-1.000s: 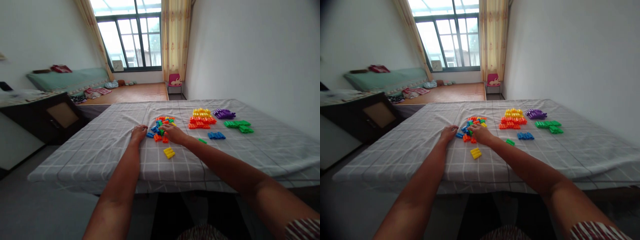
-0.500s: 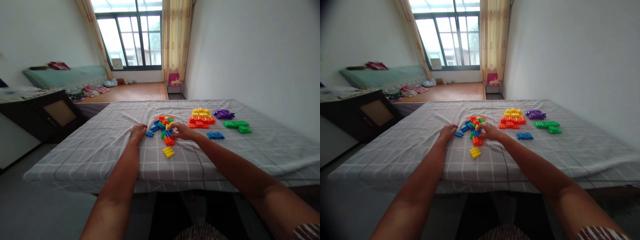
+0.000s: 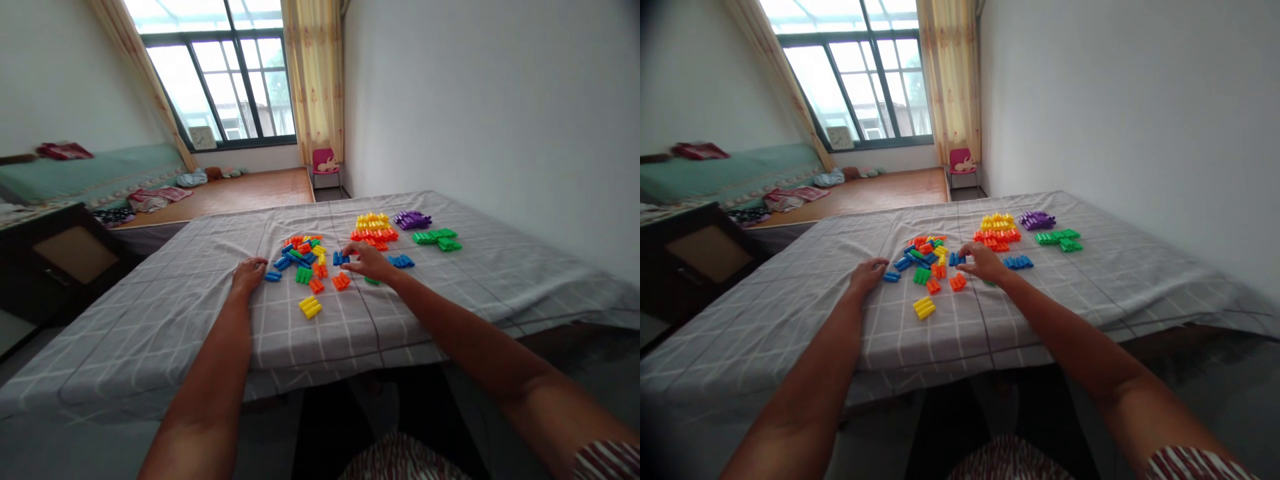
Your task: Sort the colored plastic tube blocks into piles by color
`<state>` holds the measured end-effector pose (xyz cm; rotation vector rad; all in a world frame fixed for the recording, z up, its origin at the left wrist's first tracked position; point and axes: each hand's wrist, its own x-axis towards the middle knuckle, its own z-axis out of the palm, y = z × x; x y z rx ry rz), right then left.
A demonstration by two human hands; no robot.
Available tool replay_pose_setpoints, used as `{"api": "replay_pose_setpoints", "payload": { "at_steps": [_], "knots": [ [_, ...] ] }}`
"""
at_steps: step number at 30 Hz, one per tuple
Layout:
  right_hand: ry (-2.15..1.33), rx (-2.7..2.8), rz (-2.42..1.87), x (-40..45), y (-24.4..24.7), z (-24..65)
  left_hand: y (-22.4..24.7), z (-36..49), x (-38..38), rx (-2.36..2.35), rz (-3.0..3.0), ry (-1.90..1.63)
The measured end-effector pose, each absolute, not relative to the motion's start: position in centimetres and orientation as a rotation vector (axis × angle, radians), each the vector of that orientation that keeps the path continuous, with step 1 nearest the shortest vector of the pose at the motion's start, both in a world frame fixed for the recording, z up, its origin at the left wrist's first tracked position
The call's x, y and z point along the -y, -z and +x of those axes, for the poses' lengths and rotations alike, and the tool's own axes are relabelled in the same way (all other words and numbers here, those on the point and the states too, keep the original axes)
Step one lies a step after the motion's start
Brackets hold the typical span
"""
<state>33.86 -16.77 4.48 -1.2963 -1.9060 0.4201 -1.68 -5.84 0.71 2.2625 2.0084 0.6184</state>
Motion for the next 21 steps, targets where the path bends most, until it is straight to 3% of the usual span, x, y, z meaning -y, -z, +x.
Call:
{"api": "replay_pose_setpoints", "payload": {
  "at_steps": [5, 11, 21],
  "knots": [
    [-0.466, 1.537, -1.303, 17.4, -6.2, 41.8, -0.7, -1.9, 5.6, -1.997, 2.229, -0.584],
    [-0.33, 1.413, -1.743, 20.1, -1.6, 52.2, -0.6, -1.9, 5.1, -2.02, 2.241, -0.589],
    [-0.232, 1.649, -1.731, 20.6, 1.5, 51.2, -0.5, -2.2, 5.1, -1.987, 2.277, -0.6]
  ]
}}
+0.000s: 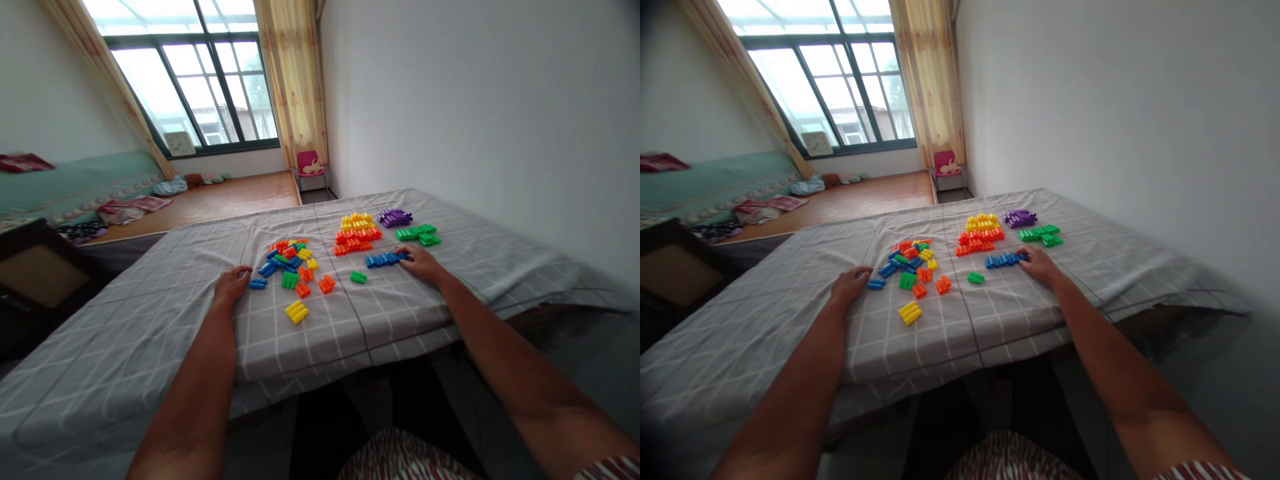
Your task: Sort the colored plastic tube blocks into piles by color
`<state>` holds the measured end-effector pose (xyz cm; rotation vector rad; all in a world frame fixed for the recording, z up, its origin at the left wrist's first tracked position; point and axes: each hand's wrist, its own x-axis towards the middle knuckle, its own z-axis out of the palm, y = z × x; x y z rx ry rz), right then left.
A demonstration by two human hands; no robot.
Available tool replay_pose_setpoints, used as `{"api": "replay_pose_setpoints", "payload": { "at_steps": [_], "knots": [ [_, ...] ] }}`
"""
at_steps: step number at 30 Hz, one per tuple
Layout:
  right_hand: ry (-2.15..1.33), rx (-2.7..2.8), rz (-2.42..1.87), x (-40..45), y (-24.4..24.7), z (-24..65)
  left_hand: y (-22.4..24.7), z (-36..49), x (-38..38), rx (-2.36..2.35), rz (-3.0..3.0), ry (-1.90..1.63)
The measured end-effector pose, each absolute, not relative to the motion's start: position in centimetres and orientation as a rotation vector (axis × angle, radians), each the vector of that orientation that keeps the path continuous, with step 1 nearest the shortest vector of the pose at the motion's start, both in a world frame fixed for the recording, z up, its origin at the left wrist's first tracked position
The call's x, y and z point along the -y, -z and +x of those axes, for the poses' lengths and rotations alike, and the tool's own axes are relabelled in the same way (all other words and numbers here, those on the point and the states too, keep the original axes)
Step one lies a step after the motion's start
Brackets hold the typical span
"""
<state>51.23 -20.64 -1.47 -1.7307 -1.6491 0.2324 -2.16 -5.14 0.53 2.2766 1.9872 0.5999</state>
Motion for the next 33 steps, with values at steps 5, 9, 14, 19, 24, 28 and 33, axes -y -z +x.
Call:
{"api": "replay_pose_setpoints", "payload": {
  "at_steps": [5, 9, 14, 19, 24, 28, 33],
  "knots": [
    [-0.084, 1.765, -1.655, 21.4, -0.8, 48.1, -0.6, -1.9, 5.3, -1.992, 2.273, -0.614],
    [-0.232, 2.072, -1.516, 21.5, -2.5, 42.7, -0.7, -1.8, 5.4, -2.002, 2.251, -0.613],
    [-0.142, 2.338, -1.532, 20.5, -2.8, 37.8, -0.8, -2.0, 5.3, -1.987, 2.271, -0.561],
    [-0.228, 2.004, -1.581, 18.0, -3.9, 41.3, -0.3, -2.4, 4.7, -1.966, 2.279, -0.578],
    [-0.027, 1.491, -1.698, 17.1, -4.5, 50.5, -0.3, -2.6, 4.4, -1.966, 2.272, -0.585],
    [0.271, 1.41, -1.888, 18.2, -2.7, 54.5, -0.6, -2.5, 4.4, -2.008, 2.246, -0.551],
    [0.508, 1.398, -2.145, 19.1, -0.6, 54.9, -0.8, -2.3, 4.7, -2.03, 2.237, -0.548]
  ]
}}
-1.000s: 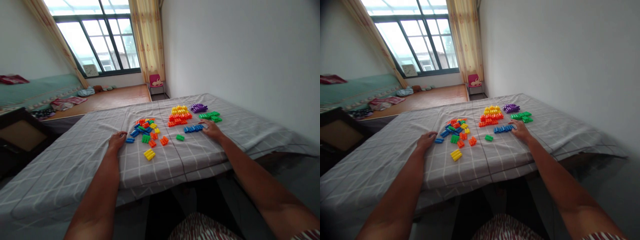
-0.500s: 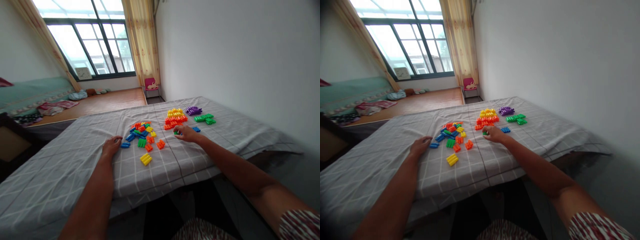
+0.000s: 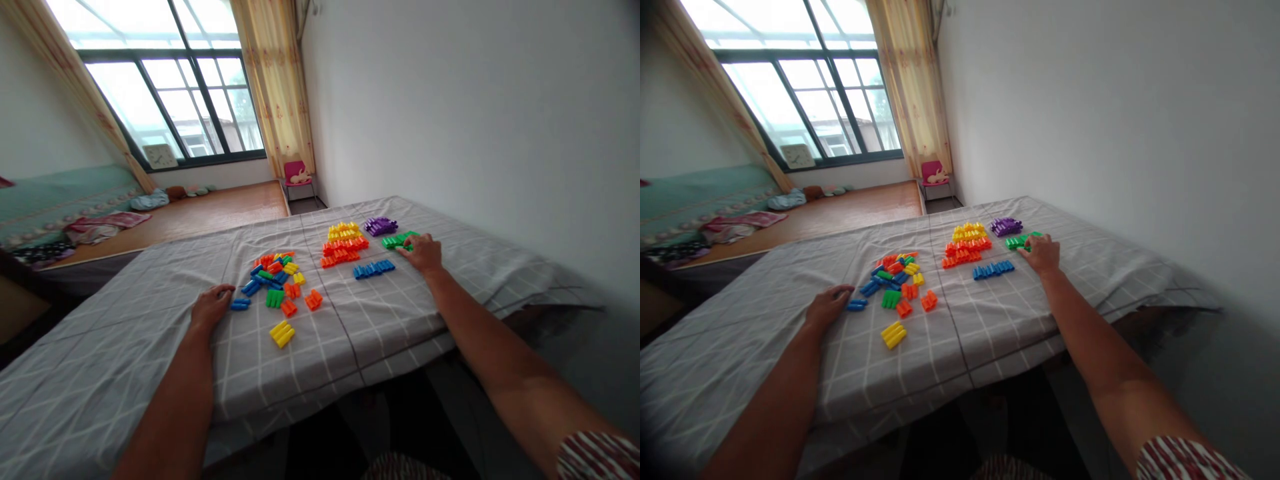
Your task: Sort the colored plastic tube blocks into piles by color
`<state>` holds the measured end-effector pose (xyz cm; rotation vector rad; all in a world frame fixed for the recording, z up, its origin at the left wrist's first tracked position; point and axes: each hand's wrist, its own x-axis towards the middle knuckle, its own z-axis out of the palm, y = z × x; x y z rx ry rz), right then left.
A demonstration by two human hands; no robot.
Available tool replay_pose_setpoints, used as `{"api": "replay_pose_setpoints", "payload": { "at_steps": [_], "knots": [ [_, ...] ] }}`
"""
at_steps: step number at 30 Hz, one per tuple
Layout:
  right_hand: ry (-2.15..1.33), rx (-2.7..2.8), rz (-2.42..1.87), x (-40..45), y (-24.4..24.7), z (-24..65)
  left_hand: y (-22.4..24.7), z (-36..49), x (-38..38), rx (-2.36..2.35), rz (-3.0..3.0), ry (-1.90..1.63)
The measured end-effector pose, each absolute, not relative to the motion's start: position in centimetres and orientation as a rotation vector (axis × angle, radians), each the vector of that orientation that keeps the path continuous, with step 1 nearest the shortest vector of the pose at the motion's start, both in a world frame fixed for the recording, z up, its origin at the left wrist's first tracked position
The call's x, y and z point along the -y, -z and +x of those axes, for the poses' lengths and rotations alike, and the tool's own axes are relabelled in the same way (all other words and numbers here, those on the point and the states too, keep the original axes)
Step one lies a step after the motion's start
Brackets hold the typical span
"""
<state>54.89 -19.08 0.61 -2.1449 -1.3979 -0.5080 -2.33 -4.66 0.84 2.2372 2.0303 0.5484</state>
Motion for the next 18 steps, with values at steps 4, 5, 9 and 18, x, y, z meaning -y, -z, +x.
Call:
{"api": "replay_pose_setpoints", "payload": {
  "at_steps": [4, 5, 9, 18],
  "knots": [
    [0.528, 1.497, -2.177, 19.3, -0.4, 54.9, -1.1, -2.2, 4.8, -2.026, 2.233, -0.559],
    [0.522, 1.508, -2.178, 19.4, -0.4, 54.9, -1.1, -2.2, 4.8, -2.022, 2.236, -0.557],
    [0.492, 1.516, -2.178, 19.8, -0.2, 55.1, -1.0, -2.4, 4.7, -2.014, 2.252, -0.544],
    [0.551, 1.614, -1.863, 19.9, -2.1, 50.3, -0.8, -2.2, 5.2, -1.989, 2.274, -0.57]
  ]
}}
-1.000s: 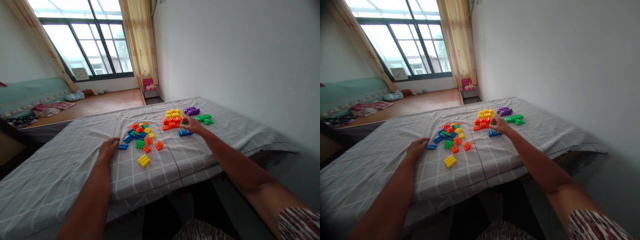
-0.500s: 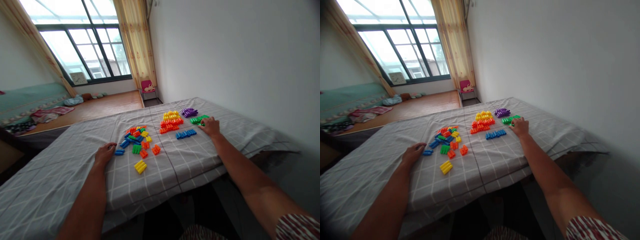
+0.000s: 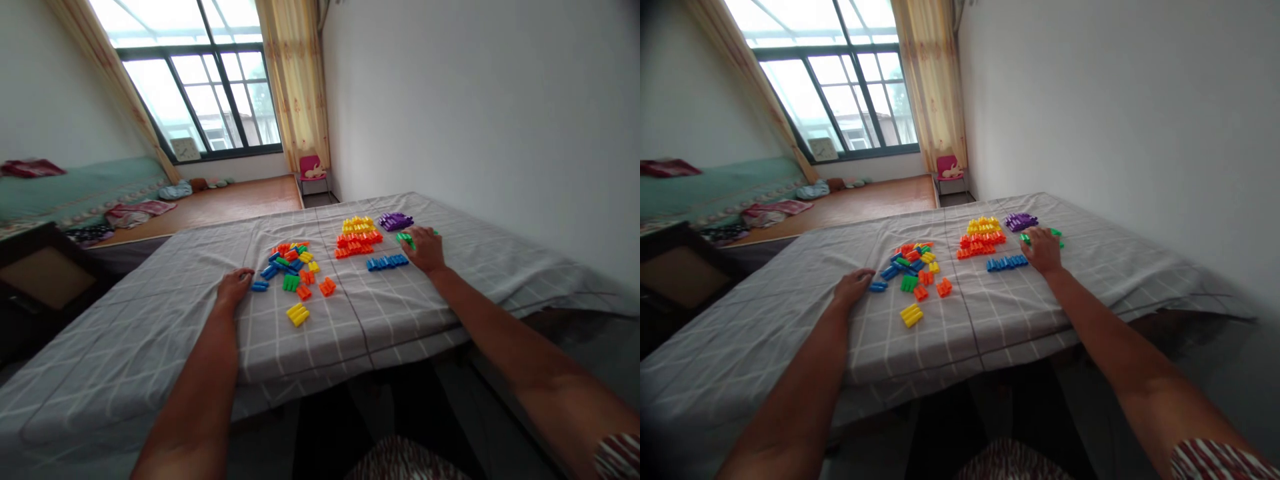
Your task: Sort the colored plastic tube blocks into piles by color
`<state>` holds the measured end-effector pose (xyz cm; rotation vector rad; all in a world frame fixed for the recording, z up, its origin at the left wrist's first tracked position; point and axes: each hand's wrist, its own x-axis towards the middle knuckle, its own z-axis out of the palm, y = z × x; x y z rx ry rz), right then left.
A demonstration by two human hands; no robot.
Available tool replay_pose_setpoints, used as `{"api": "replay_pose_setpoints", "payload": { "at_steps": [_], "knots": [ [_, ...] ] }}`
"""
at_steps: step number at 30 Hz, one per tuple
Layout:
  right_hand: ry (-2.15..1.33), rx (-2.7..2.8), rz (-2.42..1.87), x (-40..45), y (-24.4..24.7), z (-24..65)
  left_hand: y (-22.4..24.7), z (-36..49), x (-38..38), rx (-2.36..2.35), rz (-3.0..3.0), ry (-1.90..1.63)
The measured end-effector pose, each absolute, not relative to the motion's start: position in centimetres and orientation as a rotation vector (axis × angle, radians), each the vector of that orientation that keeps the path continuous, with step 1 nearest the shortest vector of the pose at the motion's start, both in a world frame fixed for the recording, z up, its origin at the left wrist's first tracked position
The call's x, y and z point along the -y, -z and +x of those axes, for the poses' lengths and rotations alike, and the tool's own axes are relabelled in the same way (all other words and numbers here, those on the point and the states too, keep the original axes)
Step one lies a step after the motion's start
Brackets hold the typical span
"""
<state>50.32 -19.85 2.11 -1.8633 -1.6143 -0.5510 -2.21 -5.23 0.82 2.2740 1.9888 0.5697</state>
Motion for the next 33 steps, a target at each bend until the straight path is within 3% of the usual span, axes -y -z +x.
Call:
{"api": "replay_pose_setpoints", "payload": {
  "at_steps": [7, 10, 13, 18, 23, 33],
  "knots": [
    [-0.32, 2.176, -1.484, 17.3, -3.5, 37.2, -0.8, -2.0, 5.6, -1.976, 2.263, -0.603],
    [-0.484, 2.268, -1.487, 16.8, -2.6, 33.2, -0.6, -2.0, 5.5, -1.96, 2.261, -0.621],
    [-0.451, 2.249, -1.453, 16.8, -2.3, 32.1, -0.5, -2.0, 5.4, -1.973, 2.26, -0.624],
    [0.002, 2.207, -1.549, 16.9, -3.5, 34.2, -0.5, -1.9, 5.3, -1.993, 2.258, -0.642],
    [-0.348, 2.18, -1.503, 16.0, -4.6, 37.0, -0.5, -1.8, 5.4, -1.987, 2.26, -0.628],
    [-0.546, 2.394, -1.412, 13.9, -5.0, 39.2, -0.7, -1.7, 5.7, -1.985, 2.265, -0.632]
  ]
}}
